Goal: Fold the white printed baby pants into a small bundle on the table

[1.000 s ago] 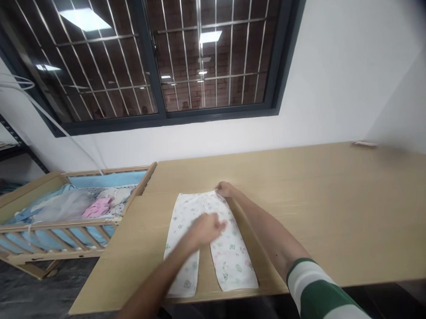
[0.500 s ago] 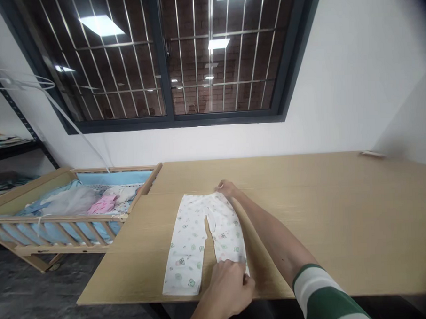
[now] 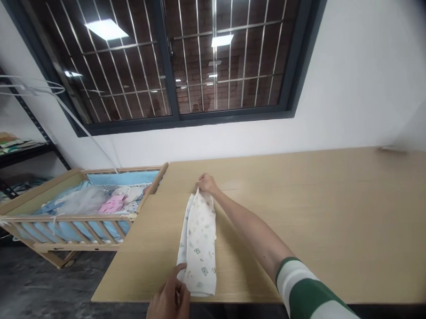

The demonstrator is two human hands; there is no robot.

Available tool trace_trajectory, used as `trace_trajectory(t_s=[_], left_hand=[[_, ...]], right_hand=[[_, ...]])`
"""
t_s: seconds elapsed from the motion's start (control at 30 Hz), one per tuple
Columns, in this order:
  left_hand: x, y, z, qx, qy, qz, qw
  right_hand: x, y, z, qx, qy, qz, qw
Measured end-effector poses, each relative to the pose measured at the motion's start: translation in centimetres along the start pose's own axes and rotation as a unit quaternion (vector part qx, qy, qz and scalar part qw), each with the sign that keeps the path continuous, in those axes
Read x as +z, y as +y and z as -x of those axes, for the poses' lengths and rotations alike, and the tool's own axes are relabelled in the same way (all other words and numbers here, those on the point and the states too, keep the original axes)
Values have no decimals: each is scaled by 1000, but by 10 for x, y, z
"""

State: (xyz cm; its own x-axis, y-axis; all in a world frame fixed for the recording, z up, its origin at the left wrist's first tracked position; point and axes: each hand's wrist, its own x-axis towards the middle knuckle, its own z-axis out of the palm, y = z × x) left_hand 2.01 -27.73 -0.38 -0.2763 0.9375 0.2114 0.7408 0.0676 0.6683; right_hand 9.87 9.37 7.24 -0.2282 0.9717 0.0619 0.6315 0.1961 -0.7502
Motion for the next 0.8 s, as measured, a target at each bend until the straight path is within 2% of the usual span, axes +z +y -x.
trace_trajectory(t_s=[0.1, 0.2, 0.27, 0.37, 0.43, 0.5, 0.53, 0.6, 0.63, 0.7, 0.8], left_hand=[[-1, -13, 1, -36, -16, -69, 997], [3, -22, 0, -46, -20, -174, 983], [5, -26, -1, -2, 18, -241, 970], [9, -25, 0, 111, 112, -287, 945], [16, -20, 4, 180, 156, -292, 926], [27, -15, 10, 230, 171, -294, 912], [34, -14, 14, 242, 173, -301, 906], [49, -16, 24, 250, 174, -323, 896], [57, -19, 29, 254, 178, -335, 890], [71, -28, 38, 267, 189, -354, 876], [82, -37, 46, 270, 194, -369, 868]], right_hand=[[21, -8, 5, 5, -6, 25, 1000], [33, -12, 12, -2, -17, 57, 998], [36, -15, 20, -21, -29, 74, 997], [37, -21, 43, -80, -60, 88, 991], [37, -24, 69, -153, -106, 89, 979], [35, -24, 106, -271, -186, 84, 941], [34, -21, 127, -341, -235, 80, 907], [31, -13, 170, -433, -317, 67, 841], [29, -7, 189, -461, -348, 67, 814], [27, 7, 216, -483, -391, 77, 779], [28, 25, 223, -477, -408, 111, 771]])
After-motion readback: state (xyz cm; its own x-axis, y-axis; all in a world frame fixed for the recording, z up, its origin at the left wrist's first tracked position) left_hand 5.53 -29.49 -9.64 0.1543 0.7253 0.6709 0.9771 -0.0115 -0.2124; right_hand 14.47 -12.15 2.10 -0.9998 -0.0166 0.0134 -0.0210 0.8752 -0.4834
